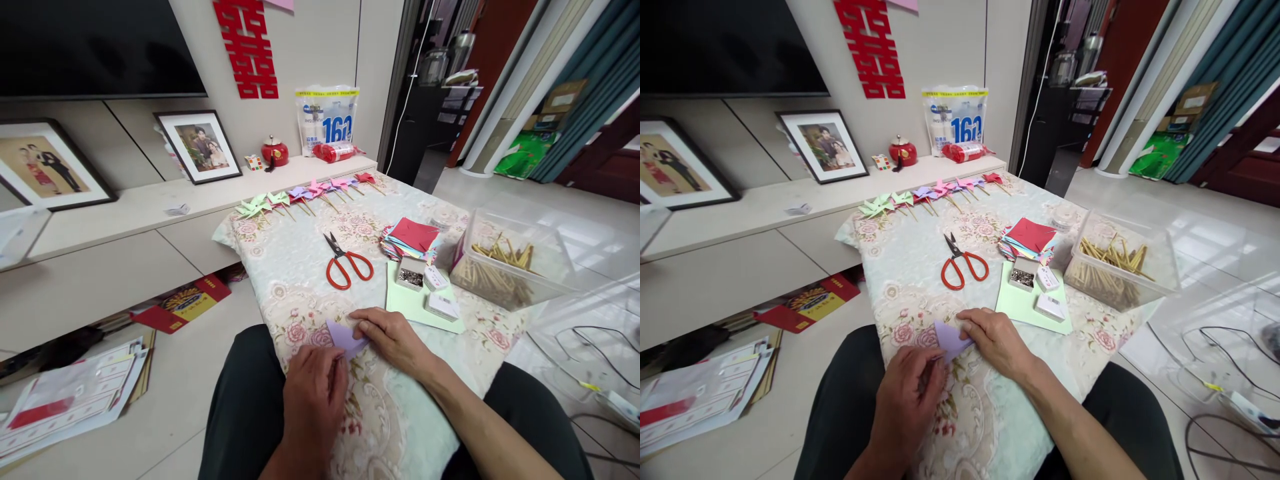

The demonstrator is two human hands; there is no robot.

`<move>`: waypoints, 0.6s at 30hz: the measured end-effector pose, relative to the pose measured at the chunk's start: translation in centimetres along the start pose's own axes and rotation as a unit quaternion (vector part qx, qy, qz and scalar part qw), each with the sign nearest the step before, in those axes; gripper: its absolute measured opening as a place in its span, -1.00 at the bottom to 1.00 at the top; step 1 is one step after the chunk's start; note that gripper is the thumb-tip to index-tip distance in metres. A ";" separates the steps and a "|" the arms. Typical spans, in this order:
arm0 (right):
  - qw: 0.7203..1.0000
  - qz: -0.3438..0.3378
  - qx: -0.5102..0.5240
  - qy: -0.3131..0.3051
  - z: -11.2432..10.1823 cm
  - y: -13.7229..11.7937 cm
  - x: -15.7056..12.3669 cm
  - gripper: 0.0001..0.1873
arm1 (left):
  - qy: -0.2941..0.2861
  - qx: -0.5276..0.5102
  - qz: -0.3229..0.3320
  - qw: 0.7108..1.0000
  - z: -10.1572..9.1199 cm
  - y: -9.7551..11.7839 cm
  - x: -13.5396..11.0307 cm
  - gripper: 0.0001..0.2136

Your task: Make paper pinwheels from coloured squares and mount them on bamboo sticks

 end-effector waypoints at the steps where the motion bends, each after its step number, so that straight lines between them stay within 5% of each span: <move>1: 1.000 0.004 0.001 -0.003 0.0 0.0 0.0 -0.66 | -0.010 -0.007 -0.029 1.000 0.2 -0.7 0.2 -0.86; 7: 1.000 0.013 -0.007 -0.009 -0.4 -0.5 0.0 -0.62 | -0.095 -0.041 -0.187 0.977 2.0 -4.0 1.1 -0.82; 18: 0.999 0.004 -0.045 0.029 0.0 -0.1 -0.3 -0.71 | -0.114 0.032 -0.208 0.971 2.6 -4.7 2.2 -0.83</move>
Point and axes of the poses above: each hand's wrist, its own x-axis towards the middle knuckle, its own z-axis out of the palm, y = z × x, the point moved 9 cm from there along x, towards the middle knuckle, and after that the axes turned 3 degrees about x, right-handed, at the moved point
